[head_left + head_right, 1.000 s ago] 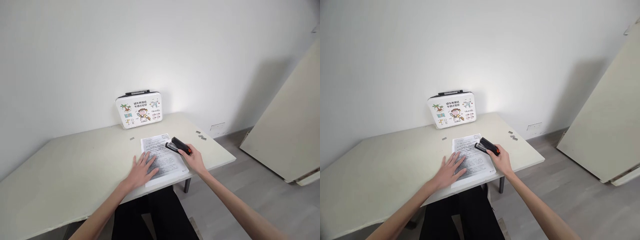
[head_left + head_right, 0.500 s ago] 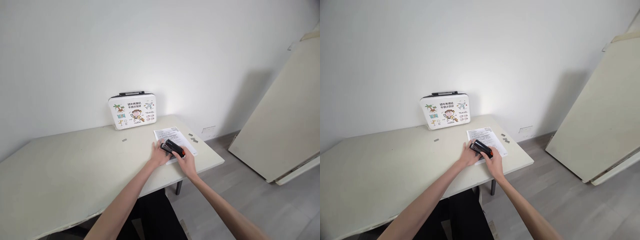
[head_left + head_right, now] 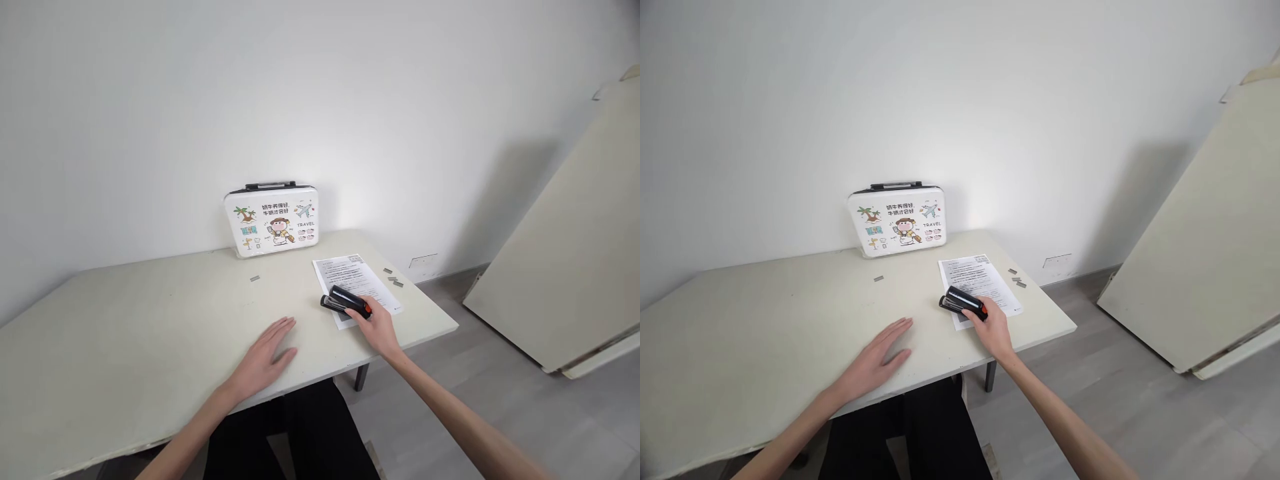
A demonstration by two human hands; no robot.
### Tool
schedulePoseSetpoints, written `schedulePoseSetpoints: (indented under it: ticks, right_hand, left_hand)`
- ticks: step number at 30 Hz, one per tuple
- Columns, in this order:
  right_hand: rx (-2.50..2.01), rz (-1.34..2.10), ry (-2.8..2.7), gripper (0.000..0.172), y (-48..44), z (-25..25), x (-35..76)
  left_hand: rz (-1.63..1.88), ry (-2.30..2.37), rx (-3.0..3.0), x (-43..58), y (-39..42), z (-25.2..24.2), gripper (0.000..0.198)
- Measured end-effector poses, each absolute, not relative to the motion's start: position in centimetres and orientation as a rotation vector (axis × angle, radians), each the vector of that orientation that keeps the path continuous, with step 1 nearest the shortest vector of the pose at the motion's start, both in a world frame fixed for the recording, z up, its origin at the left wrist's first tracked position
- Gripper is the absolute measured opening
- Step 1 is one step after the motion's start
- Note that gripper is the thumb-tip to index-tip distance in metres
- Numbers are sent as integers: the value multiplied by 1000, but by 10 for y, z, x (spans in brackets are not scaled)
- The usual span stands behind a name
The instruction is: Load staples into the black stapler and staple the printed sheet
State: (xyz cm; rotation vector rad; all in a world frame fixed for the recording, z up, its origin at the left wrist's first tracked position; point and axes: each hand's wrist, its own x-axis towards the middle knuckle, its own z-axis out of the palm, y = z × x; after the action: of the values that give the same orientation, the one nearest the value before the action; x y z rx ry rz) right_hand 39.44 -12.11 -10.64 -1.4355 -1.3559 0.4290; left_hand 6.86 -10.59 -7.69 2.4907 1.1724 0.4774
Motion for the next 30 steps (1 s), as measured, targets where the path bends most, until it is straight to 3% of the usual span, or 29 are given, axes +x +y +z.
schedulePoseSetpoints:
  ticks: [6, 14, 23, 30]
  right_hand:
    - [-1387, 569, -1548, 43, -123, -98, 364]
    - [-1214, 771, -1715, 34, -119, -97, 270]
    - [-1185, 939, -1597, 50, -127, -90, 268]
    - [-1192, 881, -1587, 49, -121, -102, 265]
  left_hand:
    - [684, 1364, 2077, 22, -134, -68, 53]
    - [1250, 1284, 1426, 21, -136, -74, 42]
    - [1351, 1282, 1304, 20, -140, -75, 36]
    - [1415, 1335, 1270, 19, -141, -77, 34]
